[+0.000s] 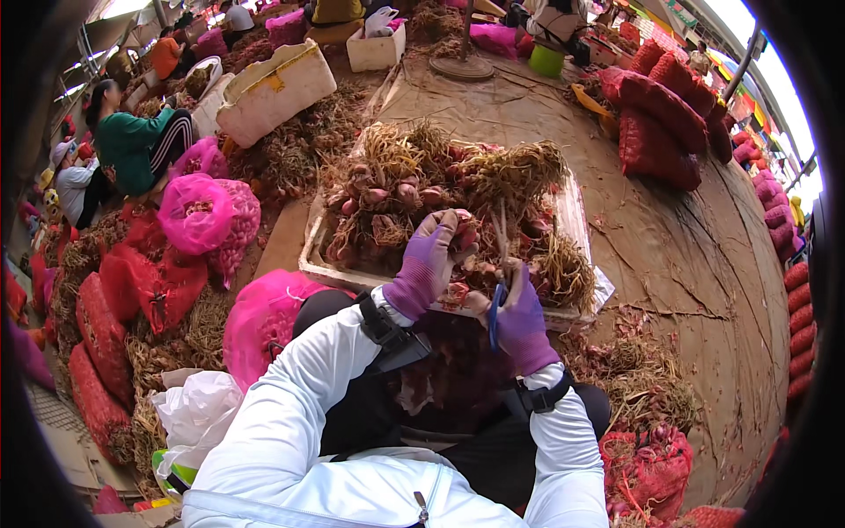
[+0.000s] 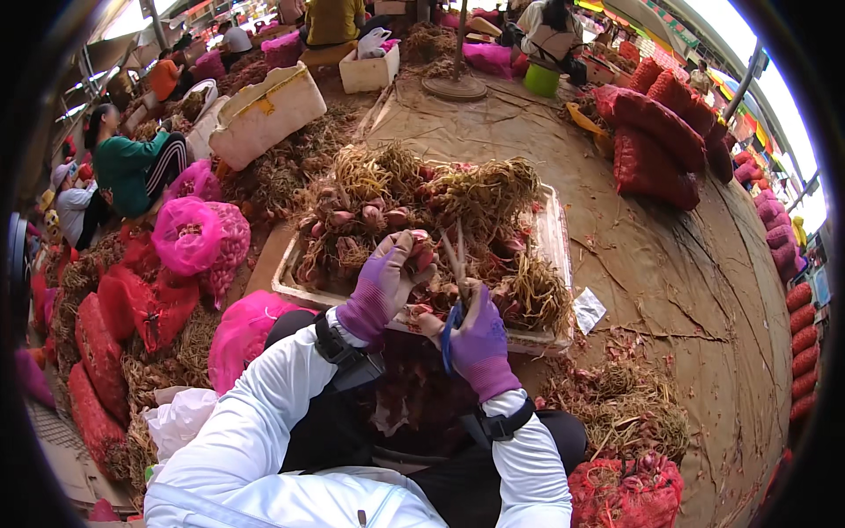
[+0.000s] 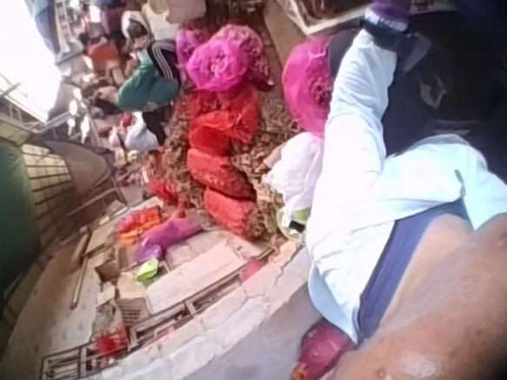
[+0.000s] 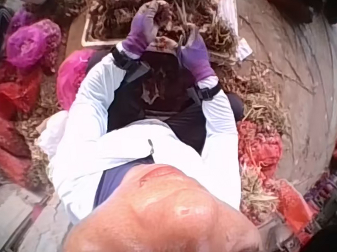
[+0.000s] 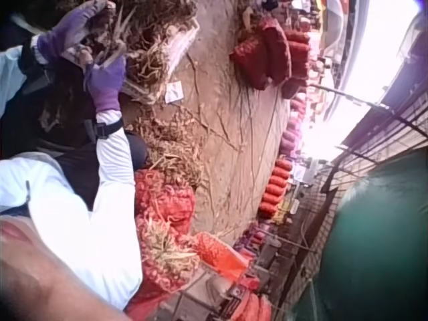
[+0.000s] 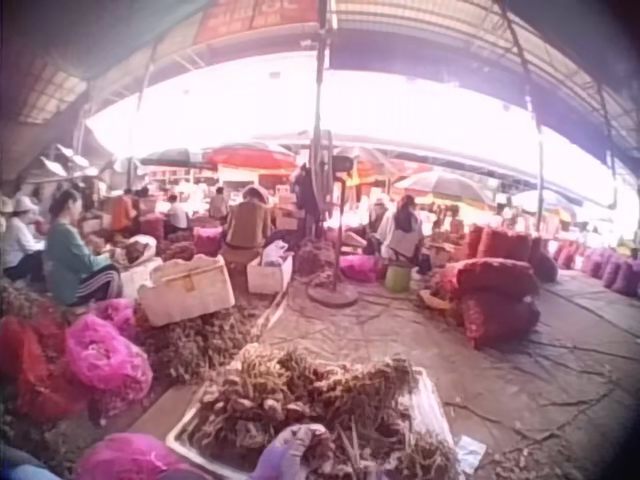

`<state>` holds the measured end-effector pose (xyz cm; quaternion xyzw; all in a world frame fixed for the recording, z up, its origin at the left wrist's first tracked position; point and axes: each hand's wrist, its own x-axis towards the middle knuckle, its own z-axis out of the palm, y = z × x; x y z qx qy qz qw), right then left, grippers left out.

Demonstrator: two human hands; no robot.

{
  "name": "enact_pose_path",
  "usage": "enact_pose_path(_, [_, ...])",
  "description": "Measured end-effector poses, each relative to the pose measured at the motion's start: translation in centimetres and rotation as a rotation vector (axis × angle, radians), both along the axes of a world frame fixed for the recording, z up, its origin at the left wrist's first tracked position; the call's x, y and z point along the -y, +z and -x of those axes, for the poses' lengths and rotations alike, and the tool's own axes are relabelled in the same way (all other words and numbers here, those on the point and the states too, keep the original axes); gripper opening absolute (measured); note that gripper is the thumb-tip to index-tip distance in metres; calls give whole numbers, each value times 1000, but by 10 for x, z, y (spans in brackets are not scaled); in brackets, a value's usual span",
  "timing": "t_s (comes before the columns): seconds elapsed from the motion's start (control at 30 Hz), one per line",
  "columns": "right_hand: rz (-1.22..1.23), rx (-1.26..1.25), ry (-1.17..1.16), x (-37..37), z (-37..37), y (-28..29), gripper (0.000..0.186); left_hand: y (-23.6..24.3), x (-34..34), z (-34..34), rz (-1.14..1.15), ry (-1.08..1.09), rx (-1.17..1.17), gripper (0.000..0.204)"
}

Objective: The person picks up shallots from a tray, uses shears to cut off the roots and stems, and drops the trimmed bulbs into a pink mesh bag.

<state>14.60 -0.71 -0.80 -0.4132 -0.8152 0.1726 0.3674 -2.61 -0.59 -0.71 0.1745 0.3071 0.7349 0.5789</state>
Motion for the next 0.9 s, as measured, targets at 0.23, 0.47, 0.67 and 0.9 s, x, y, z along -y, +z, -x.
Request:
enact_pose_path(0.23, [189,173,21,9,4,11,84,1,-8,16,-81,79,-58,17])
enact_pose_path(0.47, [129,244,-29,9,4,-1,82,9,-9,26,-21,121,-24,13])
enact_pose_path(0.67, [108,216,-30,11,10,7,76,10,-3,1,102,93,-110,20])
enact_pose_path(0.9, [100,135,-26,7,7,-1,67,17,-1,-9,63,143,-354,23])
